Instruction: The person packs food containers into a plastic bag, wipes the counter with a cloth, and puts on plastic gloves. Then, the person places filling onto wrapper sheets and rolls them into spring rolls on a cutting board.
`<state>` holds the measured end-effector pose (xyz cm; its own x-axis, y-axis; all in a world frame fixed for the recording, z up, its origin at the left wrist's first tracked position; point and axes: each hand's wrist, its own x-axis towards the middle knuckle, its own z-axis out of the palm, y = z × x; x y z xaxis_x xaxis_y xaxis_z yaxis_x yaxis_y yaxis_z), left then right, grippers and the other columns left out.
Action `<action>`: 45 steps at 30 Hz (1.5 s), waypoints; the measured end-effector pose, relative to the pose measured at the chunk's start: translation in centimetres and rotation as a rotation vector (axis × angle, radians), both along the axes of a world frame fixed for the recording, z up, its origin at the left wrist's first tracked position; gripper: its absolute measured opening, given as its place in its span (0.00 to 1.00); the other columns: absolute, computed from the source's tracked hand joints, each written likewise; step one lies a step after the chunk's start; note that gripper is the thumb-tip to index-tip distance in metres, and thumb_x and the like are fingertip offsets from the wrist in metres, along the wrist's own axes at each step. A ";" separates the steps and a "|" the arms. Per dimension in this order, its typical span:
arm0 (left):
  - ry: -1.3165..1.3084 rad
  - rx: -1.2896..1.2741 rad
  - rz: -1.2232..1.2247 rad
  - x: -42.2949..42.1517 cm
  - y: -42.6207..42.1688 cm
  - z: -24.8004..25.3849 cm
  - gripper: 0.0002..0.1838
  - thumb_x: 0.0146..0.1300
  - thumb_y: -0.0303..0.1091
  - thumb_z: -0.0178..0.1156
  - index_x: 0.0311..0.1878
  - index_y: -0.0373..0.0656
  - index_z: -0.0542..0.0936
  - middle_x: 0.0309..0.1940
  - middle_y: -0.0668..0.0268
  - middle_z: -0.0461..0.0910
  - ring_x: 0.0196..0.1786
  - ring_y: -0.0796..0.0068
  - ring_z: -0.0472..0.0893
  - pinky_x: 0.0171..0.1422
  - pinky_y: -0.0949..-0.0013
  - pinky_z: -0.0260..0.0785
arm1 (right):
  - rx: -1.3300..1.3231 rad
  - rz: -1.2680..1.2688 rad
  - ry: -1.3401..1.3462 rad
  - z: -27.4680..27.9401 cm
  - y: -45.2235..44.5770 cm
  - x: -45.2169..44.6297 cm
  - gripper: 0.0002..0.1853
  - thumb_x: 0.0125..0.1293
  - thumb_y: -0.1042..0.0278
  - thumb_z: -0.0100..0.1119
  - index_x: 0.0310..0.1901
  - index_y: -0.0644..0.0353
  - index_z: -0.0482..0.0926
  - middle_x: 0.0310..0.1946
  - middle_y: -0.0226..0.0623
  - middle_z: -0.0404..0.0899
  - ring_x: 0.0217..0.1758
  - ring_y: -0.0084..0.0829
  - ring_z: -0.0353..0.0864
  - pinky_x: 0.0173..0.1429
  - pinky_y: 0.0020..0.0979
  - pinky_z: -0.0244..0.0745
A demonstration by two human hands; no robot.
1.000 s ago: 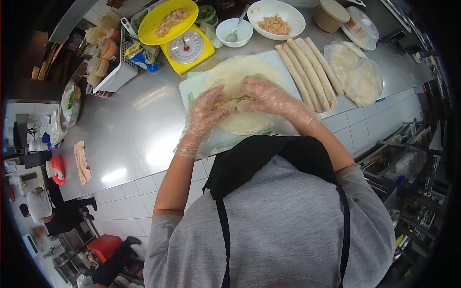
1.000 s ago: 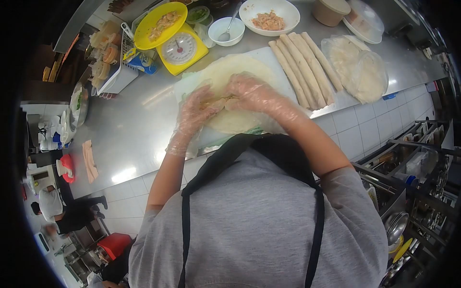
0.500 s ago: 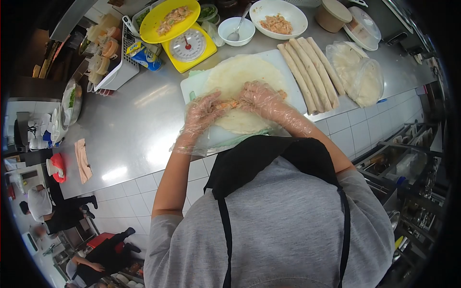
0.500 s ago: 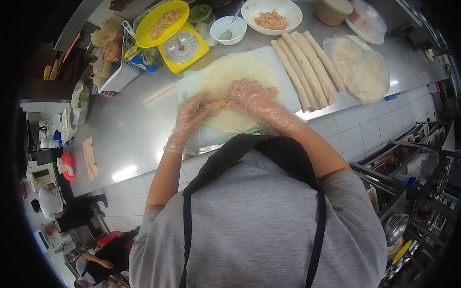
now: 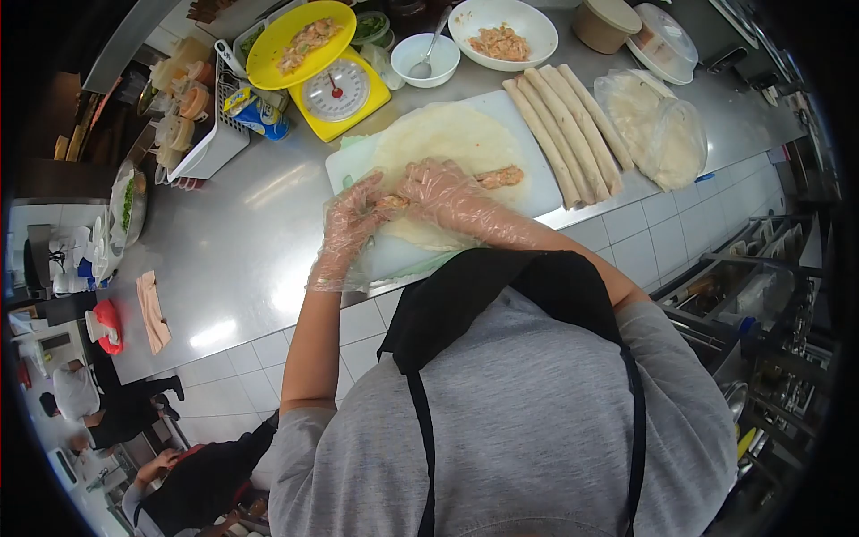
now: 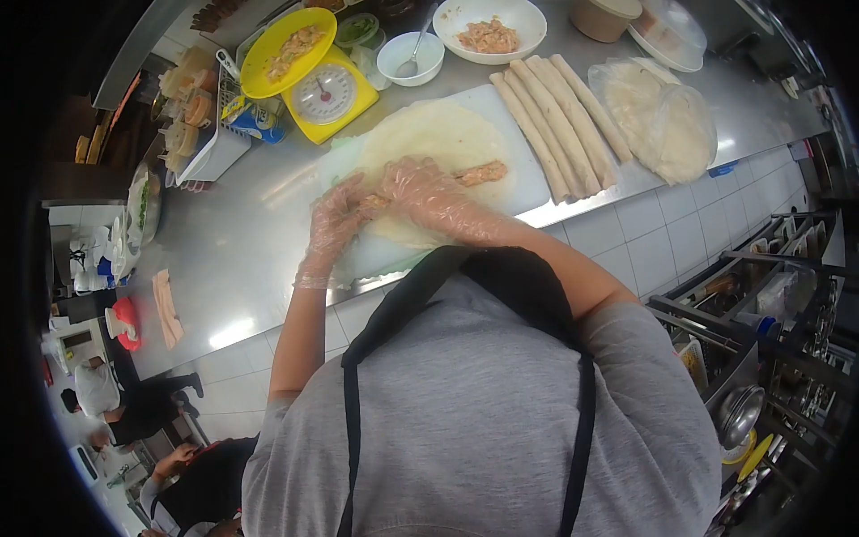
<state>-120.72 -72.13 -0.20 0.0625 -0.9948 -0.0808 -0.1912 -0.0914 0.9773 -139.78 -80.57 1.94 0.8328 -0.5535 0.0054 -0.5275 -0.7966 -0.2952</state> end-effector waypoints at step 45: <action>-0.366 -0.379 0.002 -2.8 -0.7 2.0 0.23 0.51 0.24 0.67 0.53 0.42 0.77 0.43 0.62 0.78 0.39 0.71 0.80 0.50 0.70 0.73 | 0.015 0.048 -0.464 0.5 -4.4 -7.0 0.08 0.52 0.63 0.64 0.34 0.53 0.79 0.35 0.33 0.75 0.43 0.39 0.74 0.50 0.40 0.67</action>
<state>-123.52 -72.80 1.82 0.0207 -0.9498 0.3122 -0.5262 0.2552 0.8111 -146.82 -85.00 2.49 0.7690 -0.5172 0.3756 -0.2998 -0.8109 -0.5026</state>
